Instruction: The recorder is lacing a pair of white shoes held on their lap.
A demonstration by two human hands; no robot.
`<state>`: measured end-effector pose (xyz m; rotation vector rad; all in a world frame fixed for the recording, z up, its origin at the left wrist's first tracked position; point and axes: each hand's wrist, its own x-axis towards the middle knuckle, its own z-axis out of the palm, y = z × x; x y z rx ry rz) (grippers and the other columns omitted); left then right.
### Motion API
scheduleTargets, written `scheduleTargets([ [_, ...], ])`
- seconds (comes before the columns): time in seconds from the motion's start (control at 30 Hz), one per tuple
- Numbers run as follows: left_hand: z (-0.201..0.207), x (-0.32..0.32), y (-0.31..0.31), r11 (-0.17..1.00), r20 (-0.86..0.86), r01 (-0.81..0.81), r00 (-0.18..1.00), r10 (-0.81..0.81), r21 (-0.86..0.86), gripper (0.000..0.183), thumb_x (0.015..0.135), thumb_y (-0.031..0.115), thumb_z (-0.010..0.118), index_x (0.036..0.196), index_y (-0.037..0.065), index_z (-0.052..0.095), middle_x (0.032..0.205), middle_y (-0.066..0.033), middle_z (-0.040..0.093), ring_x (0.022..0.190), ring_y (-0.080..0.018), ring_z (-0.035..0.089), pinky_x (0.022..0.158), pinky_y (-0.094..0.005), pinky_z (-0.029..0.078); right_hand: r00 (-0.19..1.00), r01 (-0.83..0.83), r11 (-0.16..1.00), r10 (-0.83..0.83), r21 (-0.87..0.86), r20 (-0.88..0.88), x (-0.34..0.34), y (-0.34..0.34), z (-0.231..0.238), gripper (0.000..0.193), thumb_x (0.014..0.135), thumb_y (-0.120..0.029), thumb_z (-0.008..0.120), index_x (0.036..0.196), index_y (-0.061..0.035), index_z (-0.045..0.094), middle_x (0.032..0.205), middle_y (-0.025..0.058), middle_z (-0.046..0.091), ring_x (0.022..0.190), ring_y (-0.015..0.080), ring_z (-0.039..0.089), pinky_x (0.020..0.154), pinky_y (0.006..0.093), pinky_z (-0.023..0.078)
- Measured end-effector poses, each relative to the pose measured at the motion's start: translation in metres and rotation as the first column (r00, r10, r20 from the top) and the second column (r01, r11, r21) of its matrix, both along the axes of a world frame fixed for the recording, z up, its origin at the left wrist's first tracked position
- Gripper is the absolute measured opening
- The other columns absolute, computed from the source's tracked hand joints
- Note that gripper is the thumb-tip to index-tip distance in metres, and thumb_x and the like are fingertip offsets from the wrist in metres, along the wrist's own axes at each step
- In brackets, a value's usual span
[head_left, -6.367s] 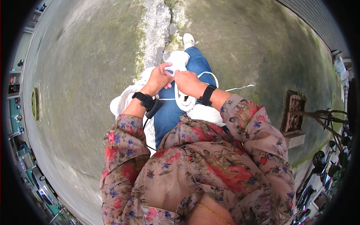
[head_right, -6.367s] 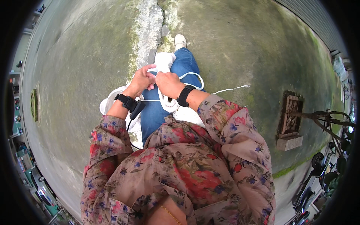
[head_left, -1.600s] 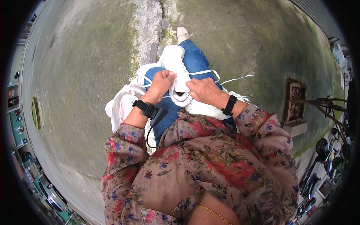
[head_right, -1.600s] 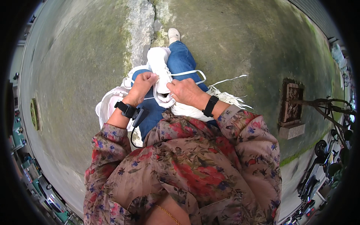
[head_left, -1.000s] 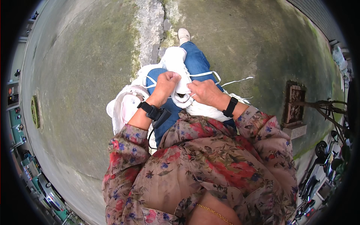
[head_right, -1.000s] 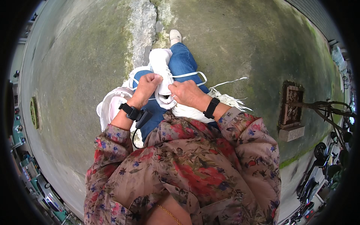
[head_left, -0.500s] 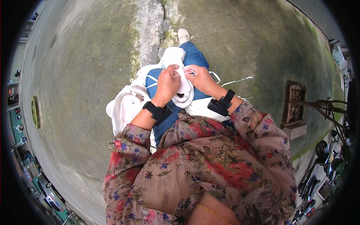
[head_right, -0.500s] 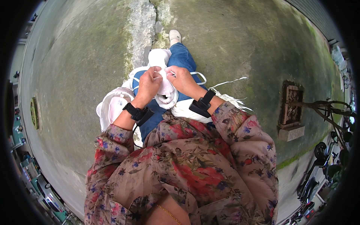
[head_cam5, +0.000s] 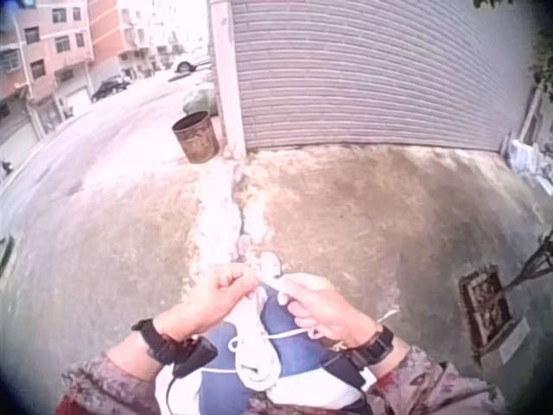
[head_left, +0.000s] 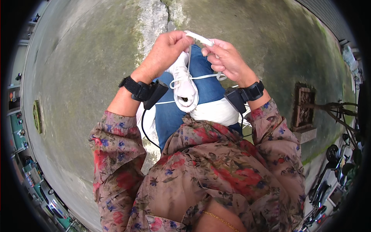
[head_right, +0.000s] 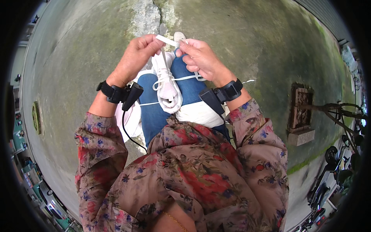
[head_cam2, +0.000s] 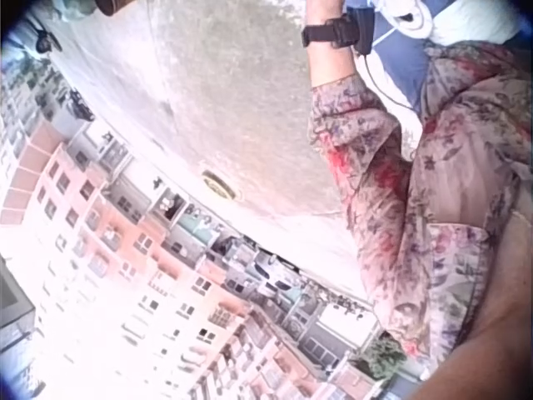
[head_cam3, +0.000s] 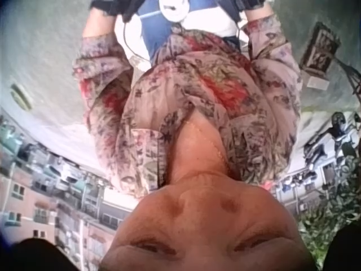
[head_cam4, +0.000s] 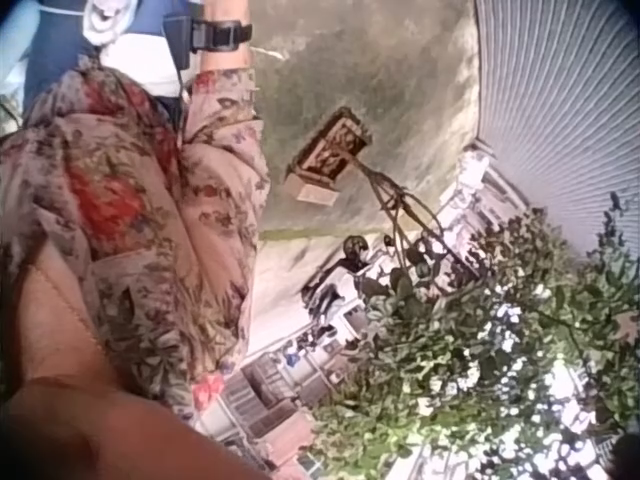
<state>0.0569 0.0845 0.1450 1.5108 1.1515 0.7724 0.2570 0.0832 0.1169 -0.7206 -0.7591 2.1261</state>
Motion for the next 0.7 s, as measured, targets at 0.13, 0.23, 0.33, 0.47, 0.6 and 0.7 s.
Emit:
scheduleTargets([
  [0.13, 0.064, -0.058, 0.051, 0.951, 0.360, -0.220, 0.924, 0.132, 0.215, 0.020, 0.089, 0.020, 0.051, 0.098, 0.005, 0.060, 0.078, -0.0001, 0.059, 0.070, -0.0080, 0.053, 0.068, -0.0218, 0.042, 0.678, -0.134, 0.991, 0.087, 0.006, 0.730, 0.002, -0.011, -0.046, 0.044, 0.087, -0.044, 0.041, 0.093, -0.0010, 0.051, 0.071, 0.0029, 0.050, 0.050, 0.0100, 0.036, 0.045, 0.0261, 0.035],
  [0.23, 0.086, -0.049, 0.041, 0.899, 0.365, -0.431, 0.852, 0.376, 0.079, 0.011, 0.085, 0.009, 0.052, 0.087, 0.003, 0.059, 0.074, -0.0043, 0.061, 0.066, -0.0097, 0.057, 0.059, -0.0198, 0.043, 0.577, -0.312, 0.937, 0.054, 0.159, 0.815, -0.004, -0.027, -0.060, 0.037, 0.087, -0.033, 0.045, 0.088, 0.0030, 0.055, 0.076, 0.0080, 0.056, 0.059, 0.0195, 0.050, 0.057, 0.0324, 0.043],
  [0.33, 0.066, -0.079, 0.045, 0.908, 0.329, -0.408, 0.874, 0.358, 0.096, 0.023, 0.089, 0.019, 0.051, 0.106, 0.004, 0.057, 0.083, -0.0020, 0.061, 0.077, -0.0104, 0.056, 0.070, -0.0233, 0.044, 0.581, -0.389, 0.860, -0.050, 0.331, 0.812, -0.018, -0.036, -0.070, 0.027, 0.084, -0.021, 0.049, 0.086, 0.0037, 0.060, 0.085, 0.0144, 0.062, 0.074, 0.0285, 0.059, 0.071, 0.0344, 0.045],
  [0.47, 0.047, -0.095, 0.040, 0.889, 0.345, -0.455, 0.842, 0.414, 0.046, 0.022, 0.089, 0.017, 0.050, 0.105, 0.004, 0.057, 0.088, -0.0038, 0.061, 0.082, -0.0119, 0.058, 0.071, -0.0241, 0.045, 0.601, -0.383, 0.728, -0.271, 0.569, 0.752, -0.024, -0.040, -0.076, 0.015, 0.079, -0.012, 0.056, 0.083, 0.0001, 0.064, 0.080, 0.0200, 0.062, 0.077, 0.0324, 0.060, 0.069, 0.0359, 0.046],
  [0.6, 0.037, -0.119, 0.040, 0.828, 0.370, -0.559, 0.762, 0.531, -0.037, 0.022, 0.089, 0.015, 0.049, 0.107, 0.003, 0.056, 0.090, -0.0047, 0.062, 0.081, -0.0124, 0.059, 0.069, -0.0236, 0.046, 0.500, -0.457, 0.742, -0.243, 0.491, 0.831, -0.028, -0.038, -0.073, 0.017, 0.077, -0.014, 0.058, 0.080, 0.0015, 0.063, 0.073, 0.0207, 0.060, 0.071, 0.0337, 0.060, 0.063, 0.0386, 0.045],
  [0.7, 0.037, -0.114, 0.039, 0.840, 0.339, -0.541, 0.782, 0.524, -0.050, 0.025, 0.089, 0.015, 0.050, 0.112, 0.003, 0.053, 0.093, -0.0051, 0.062, 0.083, -0.0127, 0.058, 0.069, -0.0242, 0.045, 0.501, -0.462, 0.713, -0.280, 0.527, 0.819, -0.028, -0.036, -0.081, 0.017, 0.076, -0.014, 0.058, 0.079, 0.0024, 0.063, 0.071, 0.0207, 0.060, 0.069, 0.0336, 0.060, 0.062, 0.0390, 0.045],
])
